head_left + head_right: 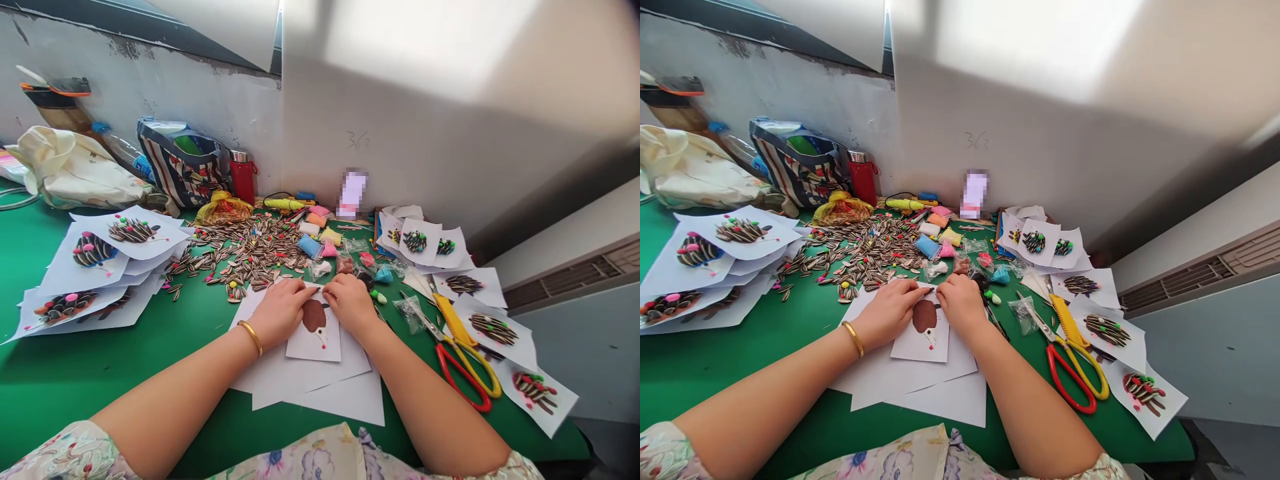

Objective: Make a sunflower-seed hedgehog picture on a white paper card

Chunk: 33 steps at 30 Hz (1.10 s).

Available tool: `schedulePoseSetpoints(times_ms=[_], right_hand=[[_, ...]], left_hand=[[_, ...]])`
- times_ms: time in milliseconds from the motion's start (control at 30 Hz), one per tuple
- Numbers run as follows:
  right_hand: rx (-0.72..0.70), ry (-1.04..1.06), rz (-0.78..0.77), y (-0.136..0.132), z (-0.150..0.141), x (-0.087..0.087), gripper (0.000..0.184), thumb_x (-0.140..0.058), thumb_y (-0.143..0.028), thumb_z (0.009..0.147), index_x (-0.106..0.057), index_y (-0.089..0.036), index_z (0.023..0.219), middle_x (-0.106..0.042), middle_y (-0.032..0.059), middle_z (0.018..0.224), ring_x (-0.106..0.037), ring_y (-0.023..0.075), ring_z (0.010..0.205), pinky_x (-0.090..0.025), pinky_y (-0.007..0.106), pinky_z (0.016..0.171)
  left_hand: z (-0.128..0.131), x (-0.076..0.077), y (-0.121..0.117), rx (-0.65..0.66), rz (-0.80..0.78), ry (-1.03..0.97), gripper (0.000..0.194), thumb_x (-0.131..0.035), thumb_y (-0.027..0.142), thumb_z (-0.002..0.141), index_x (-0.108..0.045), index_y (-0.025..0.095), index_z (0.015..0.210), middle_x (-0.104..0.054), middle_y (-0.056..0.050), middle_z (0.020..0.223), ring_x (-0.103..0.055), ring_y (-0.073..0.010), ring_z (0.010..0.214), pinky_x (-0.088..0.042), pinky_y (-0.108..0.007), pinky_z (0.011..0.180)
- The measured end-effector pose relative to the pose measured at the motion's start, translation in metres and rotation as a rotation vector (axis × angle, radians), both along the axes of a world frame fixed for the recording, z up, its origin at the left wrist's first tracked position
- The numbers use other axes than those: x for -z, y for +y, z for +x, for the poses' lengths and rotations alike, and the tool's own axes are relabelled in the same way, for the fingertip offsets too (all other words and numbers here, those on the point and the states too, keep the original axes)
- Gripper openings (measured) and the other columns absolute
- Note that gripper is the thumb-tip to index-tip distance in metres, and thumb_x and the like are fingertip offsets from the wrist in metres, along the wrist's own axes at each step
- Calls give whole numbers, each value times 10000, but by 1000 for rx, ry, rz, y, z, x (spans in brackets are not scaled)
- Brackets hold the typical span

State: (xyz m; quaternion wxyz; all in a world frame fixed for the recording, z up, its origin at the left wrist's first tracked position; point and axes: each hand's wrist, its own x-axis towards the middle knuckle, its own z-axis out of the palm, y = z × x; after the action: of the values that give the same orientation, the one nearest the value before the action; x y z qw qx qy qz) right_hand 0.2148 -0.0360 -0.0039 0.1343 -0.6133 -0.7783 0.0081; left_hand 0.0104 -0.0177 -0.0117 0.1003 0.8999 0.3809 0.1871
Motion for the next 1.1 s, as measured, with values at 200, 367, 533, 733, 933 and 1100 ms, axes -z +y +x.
schedulePoseSetpoints(times_ms=[200,367,533,733,933,1100], right_hand=[[-23,130,-50,-8,9,-12,157,-546,-220,963,-703,-208,956,-701,44,979,-596,189,949,-393,300,820],[-93,251,-264,-26,17,-21,130,-580,-175,914,-701,-223,918,-709,6,914,-612,156,842,-412,256,731],[-94,267,-339,-30,13,-24,117,-626,-143,863,-720,-209,887,-708,18,900,-610,166,839,-414,260,723],[-128,246,-286,-29,11,-20,115,-643,-151,872,-739,-214,871,-696,25,900,-608,173,874,-419,274,765],[-122,221,-318,-29,11,-17,142,-636,-176,879,-762,-240,891,-708,22,870,-619,183,848,-426,284,740],[-135,222,-344,-33,19,-21,248,-582,-167,903,-771,-264,1030,-751,22,986,-654,197,928,-467,295,803]], left_hand=[[1,-1,0,4,-9,-2,403,-449,179,978,-588,255,1348,-625,-78,1150,-531,-248,1072,-435,-413,959],[-1,1,1,13,-5,1,420,-454,147,963,-589,257,1346,-622,-78,1151,-529,-245,1085,-435,-413,972],[-1,3,1,12,5,-1,431,-475,124,940,-598,254,1332,-623,-82,1158,-529,-248,1092,-435,-421,983],[0,4,2,9,1,6,420,-460,142,956,-593,258,1338,-624,-75,1151,-527,-244,1085,-435,-410,975],[-1,3,2,10,1,13,421,-462,140,950,-598,259,1330,-620,-78,1154,-526,-244,1081,-435,-412,967],[-1,3,2,16,0,4,426,-466,131,945,-598,258,1330,-624,-73,1138,-530,-239,1070,-441,-401,955]])
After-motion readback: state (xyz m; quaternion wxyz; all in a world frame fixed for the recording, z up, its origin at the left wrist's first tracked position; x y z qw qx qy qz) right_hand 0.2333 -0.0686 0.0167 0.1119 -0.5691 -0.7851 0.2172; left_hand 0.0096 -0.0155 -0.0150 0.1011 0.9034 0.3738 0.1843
